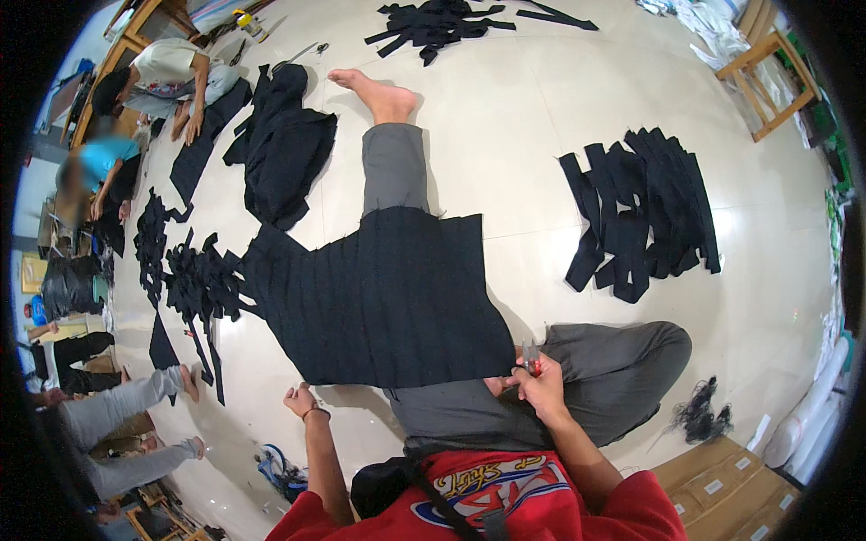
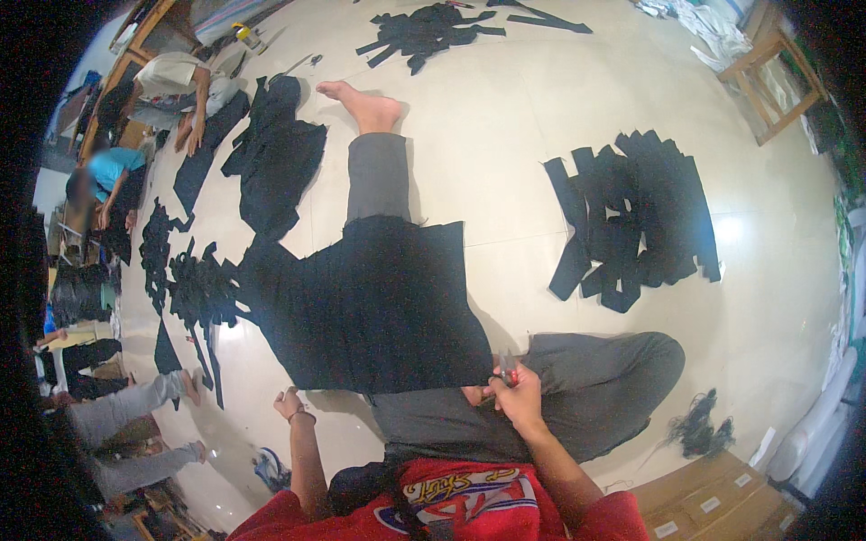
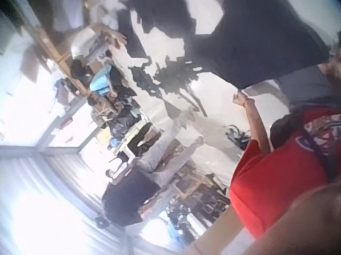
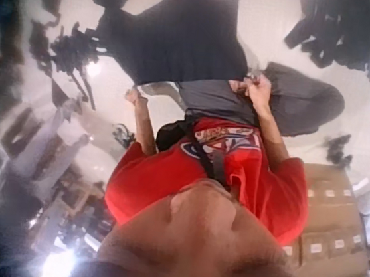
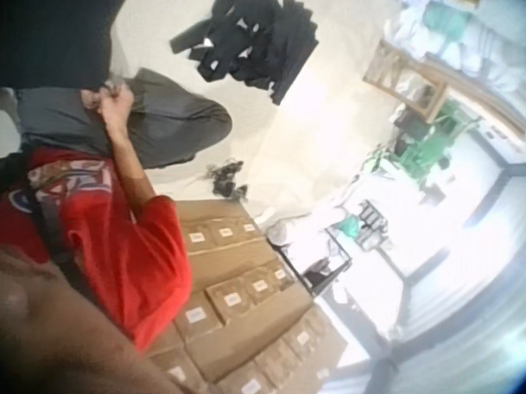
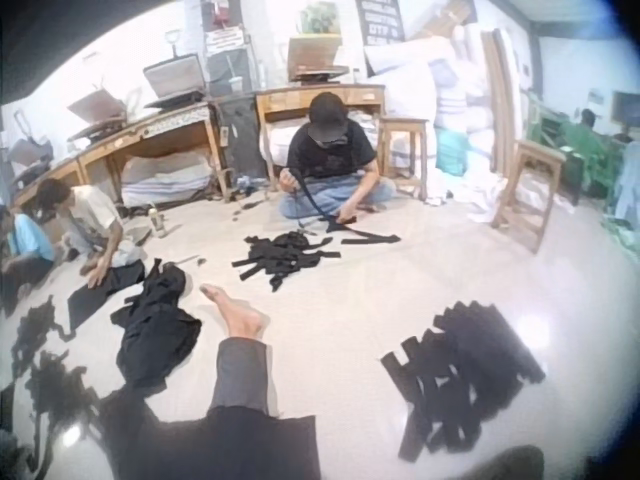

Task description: The person sits on the floor and uses scissors to cut strips from a large piece of black fabric. They repeatedly cut, trim, and adjust the fabric pieces, placing the cut strips into a pile nearby.

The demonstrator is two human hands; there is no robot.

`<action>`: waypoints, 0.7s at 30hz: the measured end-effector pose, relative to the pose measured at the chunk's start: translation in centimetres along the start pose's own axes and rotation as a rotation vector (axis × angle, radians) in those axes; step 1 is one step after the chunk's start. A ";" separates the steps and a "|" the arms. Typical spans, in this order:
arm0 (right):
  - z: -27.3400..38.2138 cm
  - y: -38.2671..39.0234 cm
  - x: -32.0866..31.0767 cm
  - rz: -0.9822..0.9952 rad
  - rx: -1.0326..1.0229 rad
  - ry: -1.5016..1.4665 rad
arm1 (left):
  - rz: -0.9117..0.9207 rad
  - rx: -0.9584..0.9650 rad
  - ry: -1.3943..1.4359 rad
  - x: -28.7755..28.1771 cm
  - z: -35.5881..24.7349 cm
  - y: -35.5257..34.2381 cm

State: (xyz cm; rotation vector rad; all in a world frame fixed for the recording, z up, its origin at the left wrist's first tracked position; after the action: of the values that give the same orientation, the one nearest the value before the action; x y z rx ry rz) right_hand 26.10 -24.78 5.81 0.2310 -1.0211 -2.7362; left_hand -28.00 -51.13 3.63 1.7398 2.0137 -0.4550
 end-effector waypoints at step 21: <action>2.8 0.8 -0.4 -0.164 -0.283 0.433 | 1.386 1.365 -0.742 39.7 -25.0 34.5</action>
State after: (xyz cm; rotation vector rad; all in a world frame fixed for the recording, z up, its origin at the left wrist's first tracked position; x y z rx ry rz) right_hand 25.95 -23.48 8.47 0.8448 -0.5144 -2.7450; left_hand -1.23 0.58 5.23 2.4295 -0.4627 -1.6892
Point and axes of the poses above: each hand's wrist, its own y-axis away from the middle knuckle, its own x-axis out of the palm, z = x × y, the point moved 7 cm from there along -y, towards the middle knuckle, and after that the axes turned 12 degrees about y, right-handed, at the moved point
